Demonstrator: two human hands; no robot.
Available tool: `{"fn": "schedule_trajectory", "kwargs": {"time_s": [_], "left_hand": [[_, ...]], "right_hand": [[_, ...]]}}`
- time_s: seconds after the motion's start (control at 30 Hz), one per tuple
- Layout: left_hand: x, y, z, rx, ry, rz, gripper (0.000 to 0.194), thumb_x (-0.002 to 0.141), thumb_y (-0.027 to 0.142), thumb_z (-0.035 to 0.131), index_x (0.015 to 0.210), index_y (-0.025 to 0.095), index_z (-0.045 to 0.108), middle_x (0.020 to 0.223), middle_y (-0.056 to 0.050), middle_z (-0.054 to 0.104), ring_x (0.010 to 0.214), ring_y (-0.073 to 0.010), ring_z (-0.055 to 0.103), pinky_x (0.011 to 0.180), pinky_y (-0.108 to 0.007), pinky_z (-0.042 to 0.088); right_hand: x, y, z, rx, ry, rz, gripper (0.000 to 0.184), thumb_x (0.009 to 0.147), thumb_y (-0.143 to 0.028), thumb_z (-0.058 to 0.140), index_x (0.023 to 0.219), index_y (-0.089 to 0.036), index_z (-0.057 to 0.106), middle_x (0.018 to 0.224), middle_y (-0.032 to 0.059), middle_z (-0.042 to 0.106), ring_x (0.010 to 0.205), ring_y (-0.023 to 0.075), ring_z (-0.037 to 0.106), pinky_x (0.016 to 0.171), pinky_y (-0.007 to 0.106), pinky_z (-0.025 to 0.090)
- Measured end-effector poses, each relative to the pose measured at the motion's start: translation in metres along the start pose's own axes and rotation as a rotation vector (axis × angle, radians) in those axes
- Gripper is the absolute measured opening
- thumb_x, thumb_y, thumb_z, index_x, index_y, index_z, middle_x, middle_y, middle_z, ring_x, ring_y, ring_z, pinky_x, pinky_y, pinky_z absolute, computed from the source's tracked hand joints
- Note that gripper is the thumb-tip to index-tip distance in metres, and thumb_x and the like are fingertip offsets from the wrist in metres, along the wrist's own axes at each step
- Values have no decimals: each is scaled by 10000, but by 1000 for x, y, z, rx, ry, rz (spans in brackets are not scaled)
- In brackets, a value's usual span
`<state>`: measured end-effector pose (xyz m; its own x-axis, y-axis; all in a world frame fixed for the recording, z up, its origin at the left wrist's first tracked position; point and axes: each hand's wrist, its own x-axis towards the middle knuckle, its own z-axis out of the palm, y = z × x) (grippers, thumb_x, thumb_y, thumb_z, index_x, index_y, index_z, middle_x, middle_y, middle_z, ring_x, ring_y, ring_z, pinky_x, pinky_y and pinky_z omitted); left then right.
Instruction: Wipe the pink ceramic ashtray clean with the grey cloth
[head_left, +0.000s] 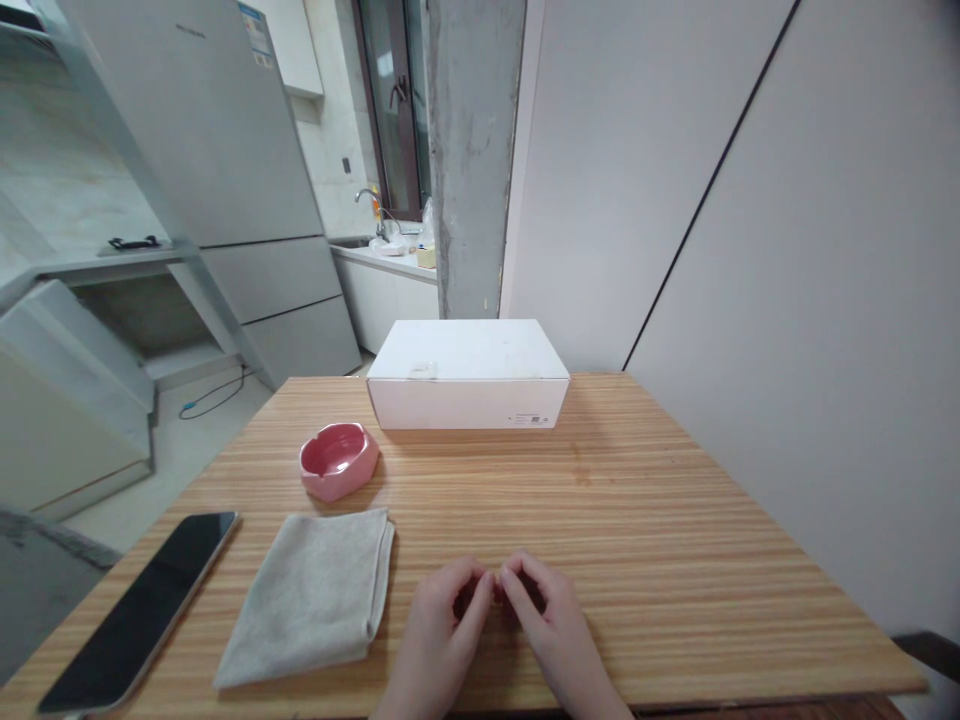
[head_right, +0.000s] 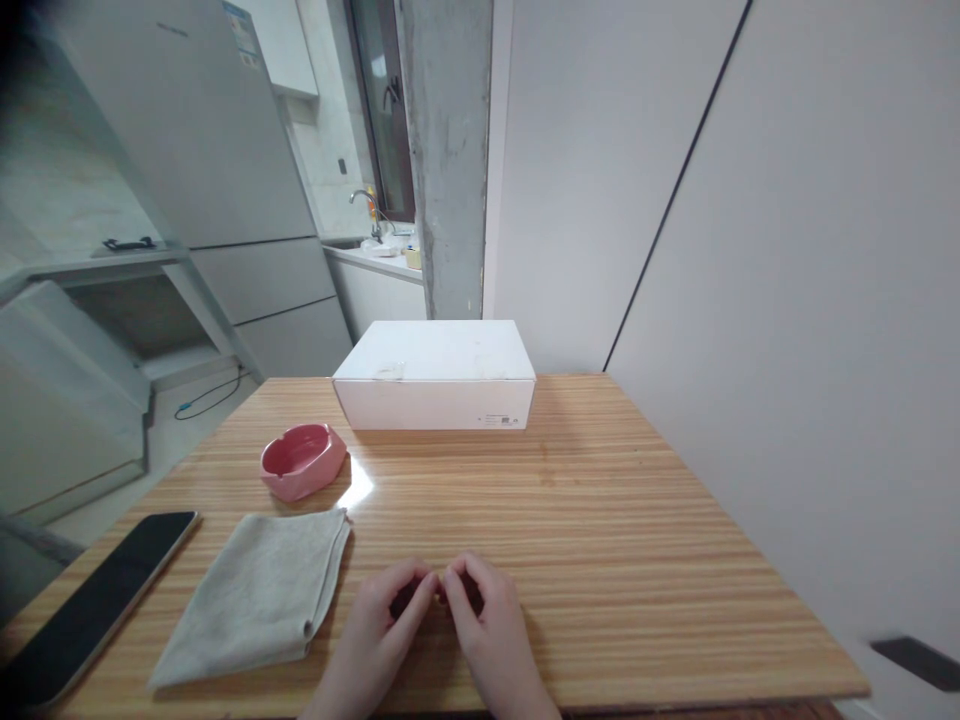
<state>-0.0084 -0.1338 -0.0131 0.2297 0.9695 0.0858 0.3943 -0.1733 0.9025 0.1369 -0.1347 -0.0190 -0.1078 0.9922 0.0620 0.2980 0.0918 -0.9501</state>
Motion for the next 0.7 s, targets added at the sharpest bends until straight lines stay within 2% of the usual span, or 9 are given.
{"fn": "schedule_trajectory", "kwargs": {"time_s": [0.7], "left_hand": [[0, 2, -1, 23, 3, 8, 333, 947, 377, 432, 775, 184, 643, 731, -20, 660, 688, -152, 576, 642, -243, 367]], "right_hand": [[0, -4, -2, 7, 2, 0, 329, 925, -418, 475, 686, -203, 546, 664, 2, 582, 649, 164, 531, 621, 263, 396]]}}
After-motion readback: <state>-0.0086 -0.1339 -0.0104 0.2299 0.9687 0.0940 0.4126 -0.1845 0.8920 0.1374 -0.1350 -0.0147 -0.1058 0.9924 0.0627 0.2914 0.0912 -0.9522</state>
